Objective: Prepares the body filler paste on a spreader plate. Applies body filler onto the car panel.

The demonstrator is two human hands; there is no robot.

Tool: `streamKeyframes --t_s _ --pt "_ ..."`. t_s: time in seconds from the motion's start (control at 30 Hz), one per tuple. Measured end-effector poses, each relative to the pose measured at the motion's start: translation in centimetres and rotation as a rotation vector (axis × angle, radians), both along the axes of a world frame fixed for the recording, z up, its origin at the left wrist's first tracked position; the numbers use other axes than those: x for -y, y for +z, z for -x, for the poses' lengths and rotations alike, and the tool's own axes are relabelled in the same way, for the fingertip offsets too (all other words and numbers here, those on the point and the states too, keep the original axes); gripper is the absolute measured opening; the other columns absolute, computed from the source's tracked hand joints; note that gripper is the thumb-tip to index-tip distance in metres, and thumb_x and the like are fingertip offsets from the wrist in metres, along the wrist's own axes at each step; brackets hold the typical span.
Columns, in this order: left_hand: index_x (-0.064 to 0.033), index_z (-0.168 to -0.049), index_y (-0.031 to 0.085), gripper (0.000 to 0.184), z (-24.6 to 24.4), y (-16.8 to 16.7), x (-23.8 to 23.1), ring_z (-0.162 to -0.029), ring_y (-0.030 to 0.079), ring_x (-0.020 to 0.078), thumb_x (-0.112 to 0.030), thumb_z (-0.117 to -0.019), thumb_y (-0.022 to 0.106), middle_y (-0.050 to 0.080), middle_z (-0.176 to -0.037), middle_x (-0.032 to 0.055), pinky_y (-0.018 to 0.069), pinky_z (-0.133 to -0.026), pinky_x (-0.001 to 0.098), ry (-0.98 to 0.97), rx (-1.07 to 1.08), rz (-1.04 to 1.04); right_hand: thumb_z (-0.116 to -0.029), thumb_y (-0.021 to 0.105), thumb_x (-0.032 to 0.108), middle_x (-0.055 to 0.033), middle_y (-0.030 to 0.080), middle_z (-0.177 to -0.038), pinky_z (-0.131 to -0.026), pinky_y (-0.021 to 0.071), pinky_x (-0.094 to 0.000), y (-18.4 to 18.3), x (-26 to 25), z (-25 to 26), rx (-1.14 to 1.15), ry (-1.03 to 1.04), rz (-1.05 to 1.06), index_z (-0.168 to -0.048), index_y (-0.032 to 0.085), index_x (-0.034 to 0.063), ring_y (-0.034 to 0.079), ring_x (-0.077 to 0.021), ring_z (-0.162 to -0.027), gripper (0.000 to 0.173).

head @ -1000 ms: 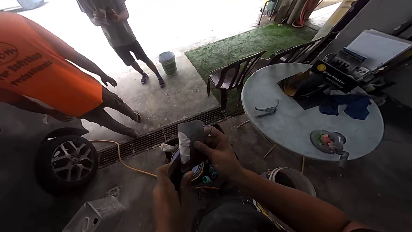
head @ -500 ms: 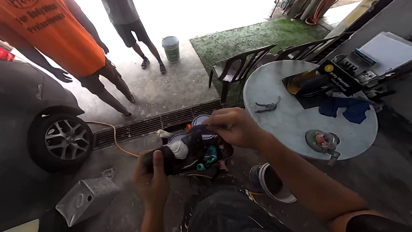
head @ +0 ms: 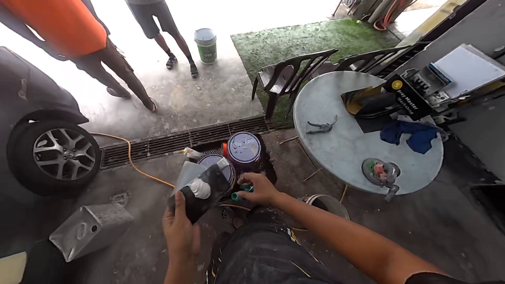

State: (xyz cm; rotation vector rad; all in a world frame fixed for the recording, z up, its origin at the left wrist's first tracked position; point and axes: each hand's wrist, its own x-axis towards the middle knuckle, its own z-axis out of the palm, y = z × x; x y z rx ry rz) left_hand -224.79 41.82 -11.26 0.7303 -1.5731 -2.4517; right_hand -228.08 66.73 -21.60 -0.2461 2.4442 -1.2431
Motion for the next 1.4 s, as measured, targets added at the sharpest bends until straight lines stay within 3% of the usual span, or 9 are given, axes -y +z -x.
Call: streamKeyframes --t_s 0.07,0.17,0.33,0.53,0.77,0.93,1.17,1.27,1.4 --pt "-0.0017 -0.119 0.059 0.033 -0.5 -0.4 1.7 -0.094 0.072 0.0188 -0.029 -0.1097 0.044 0.071 -0.101 0.0092 0.0617 -0.085 0.0411 0.078 0.032 0.039 -0.0837 0.077 0.053 -0.0087 0.053 -0.150 -0.115 0.0371 -0.0575 -3.8 -0.2 -0.7 0.070 0.204 -0.320 -0.147 0.053 0.0150 0.044 -0.0281 -0.143 0.077" --pt "-0.0024 -0.119 0.059 0.035 -1.5 -0.9 3.3 -0.094 0.071 0.0172 -0.033 -0.1098 0.043 0.071 -0.102 0.0083 0.0615 -0.085 0.0399 0.166 0.092 0.085 -0.0889 0.072 0.050 -0.0110 0.036 -0.164 -0.118 0.0213 -0.0681 -7.6 0.5 -1.0 0.061 0.330 -0.500 -0.156 0.041 0.0130 0.025 -0.0334 -0.154 0.083" --pt "-0.0017 -0.120 0.059 0.036 -2.8 -1.5 3.7 -0.095 0.071 0.0193 -0.033 -0.1095 0.044 0.071 -0.103 0.0104 0.0613 -0.085 0.0411 0.218 0.100 0.094 -0.0843 0.072 0.013 -0.0057 0.057 -0.145 -0.108 0.0325 -0.0689 -8.9 -0.2 -0.1 -0.057 0.318 -0.466 -0.131 0.063 0.0186 0.046 -0.0308 -0.140 0.048" --pt "0.0009 -0.120 0.060 0.034 -2.8 -2.7 2.9 -0.093 0.072 0.0203 -0.028 -0.1091 0.046 0.071 -0.102 0.0125 0.0619 -0.085 0.0410 0.197 0.111 0.070 -0.1004 0.063 0.018 -0.0087 0.072 -0.113 -0.098 0.0560 -0.0395 -5.2 -4.7 0.4 -0.022 -0.294 0.253 -0.129 0.063 0.0049 0.069 -0.0148 -0.106 0.031" --pt "0.0008 -0.118 0.063 0.033 -1.4 -3.3 0.9 -0.094 0.072 0.0229 -0.027 -0.1079 0.049 0.071 -0.103 0.0150 0.0615 -0.085 0.0426 0.114 0.125 -0.004 -0.1019 0.051 0.025 -0.0118 0.072 -0.104 -0.084 0.0602 -0.0409 7.1 -6.7 -0.3 0.124 -0.612 0.649 -0.121 0.063 0.0056 0.071 -0.0204 -0.094 0.030" --pt "0.0009 -0.120 0.063 0.034 -0.8 -3.1 -0.9 -0.096 0.072 0.0252 -0.028 -0.1076 0.050 0.071 -0.105 0.0163 0.0614 -0.086 0.0449 0.040 0.135 -0.069 -0.0944 0.054 0.032 -0.0139 0.071 -0.095 -0.074 0.0606 -0.0363 13.3 -7.0 -1.7 0.491 -0.416 0.644 -0.114 0.062 0.0050 0.071 -0.0201 -0.079 0.034" --pt "0.0031 -0.124 0.059 0.036 -0.6 -3.2 -2.8 -0.096 0.072 0.0281 -0.027 -0.1090 0.046 0.070 -0.106 0.0196 0.0617 -0.085 0.0473 -0.033 0.136 -0.193 -0.0769 0.080 0.060 -0.0018 0.071 -0.089 -0.075 0.0602 -0.0305 13.0 -4.8 -2.4 0.578 -0.237 0.611 -0.111 0.062 0.0096 0.070 -0.0115 -0.079 0.064" --pt "0.0036 -0.124 0.059 0.035 -0.6 -3.4 -3.3 -0.096 0.072 0.0289 -0.025 -0.1093 0.046 0.070 -0.106 0.0202 0.0614 -0.086 0.0480 -0.075 0.130 -0.196 -0.0732 0.090 0.033 0.0001 0.073 -0.096 -0.084 0.0597 -0.0336 12.6 -2.8 -2.0 0.461 0.016 0.413 -0.109 0.069 0.0097 0.070 -0.0107 -0.090 0.047" --pt "0.0047 -0.118 0.062 0.033 -0.8 -3.8 -3.5 -0.094 0.072 0.0294 -0.024 -0.1082 0.049 0.071 -0.103 0.0207 0.0613 -0.087 0.0478 -0.113 0.063 -0.170 -0.0836 0.077 0.042 0.0027 0.070 -0.086 -0.074 0.0574 -0.0372 12.4 -1.4 -1.0 0.388 0.250 0.041 -0.099 0.069 0.0155 0.068 -0.0091 -0.081 0.032"
